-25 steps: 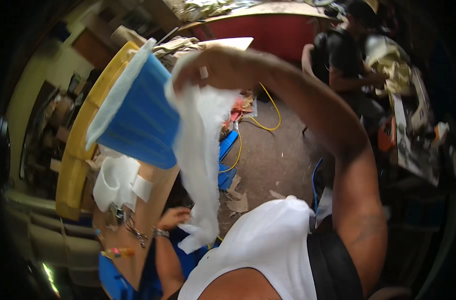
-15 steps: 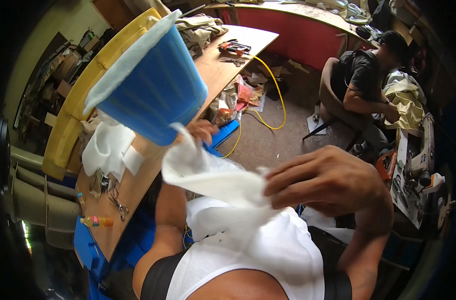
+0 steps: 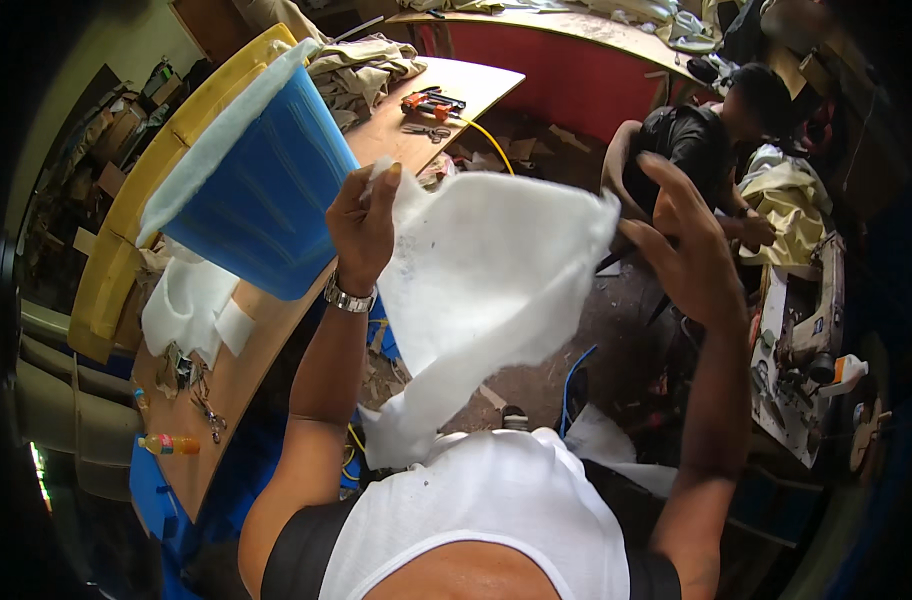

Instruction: The person cuts a piece of white foam using scissors, then applies a yellow liquid from a plastic bottle onto a blue foam cushion. They then place and smooth the cut white foam onto the cushion, trimming excess material with scissors.

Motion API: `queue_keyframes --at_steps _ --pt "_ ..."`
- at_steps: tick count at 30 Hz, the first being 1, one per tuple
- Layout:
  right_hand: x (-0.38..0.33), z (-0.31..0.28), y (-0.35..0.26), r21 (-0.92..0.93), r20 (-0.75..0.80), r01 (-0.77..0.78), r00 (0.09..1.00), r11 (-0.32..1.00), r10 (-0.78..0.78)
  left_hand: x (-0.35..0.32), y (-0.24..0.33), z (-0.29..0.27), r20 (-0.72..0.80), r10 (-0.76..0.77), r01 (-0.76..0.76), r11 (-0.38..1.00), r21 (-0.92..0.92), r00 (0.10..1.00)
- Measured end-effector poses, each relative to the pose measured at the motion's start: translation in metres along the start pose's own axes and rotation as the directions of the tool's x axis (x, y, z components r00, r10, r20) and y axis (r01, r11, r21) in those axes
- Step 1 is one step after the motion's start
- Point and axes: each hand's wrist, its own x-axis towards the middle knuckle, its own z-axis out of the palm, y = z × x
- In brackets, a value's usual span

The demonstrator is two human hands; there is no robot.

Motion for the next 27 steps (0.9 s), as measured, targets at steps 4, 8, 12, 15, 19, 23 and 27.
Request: queue_keyframes --at_steps 4,8,12,15,19,23,27 --pt "0.039 0.072 -0.04 0.09 0.05 0.309 0.948 0.947 -0.314 -0.013 0.037 0.006 0.106 0.112 -0.119 0.991 0.057 0.988" --pt "0.08 0.141 -0.089 0.098 0.325 0.397 0.854 0.912 -0.407 -0.019 0.051 -0.033 0.129 0.158 -0.183 0.959 0.217 0.979" --pt "0.11 0.154 -0.125 0.414 0.224 0.43 0.806 0.802 -0.547 -0.025 0.032 -0.106 0.335 0.042 0.051 0.963 -0.263 0.941" --pt "0.132 0.141 -0.149 0.556 0.196 0.397 0.791 0.73 -0.58 -0.066 0.012 -0.147 0.349 -0.106 0.106 0.994 0.019 0.931" --pt "0.164 0.116 -0.167 0.273 0.132 0.511 0.819 0.815 -0.558 -0.146 -0.013 -0.181 0.507 -0.443 0.462 0.882 0.097 0.74" --pt "0.191 0.1 -0.151 0.203 0.063 0.514 0.842 0.833 -0.535 -0.226 -0.066 -0.168 0.124 -0.544 0.515 0.832 0.205 0.83" --pt "0.187 0.087 -0.103 0.099 0.006 0.326 0.945 0.94 -0.328 -0.266 -0.137 -0.156 -0.115 -0.568 0.572 0.757 0.315 0.815"
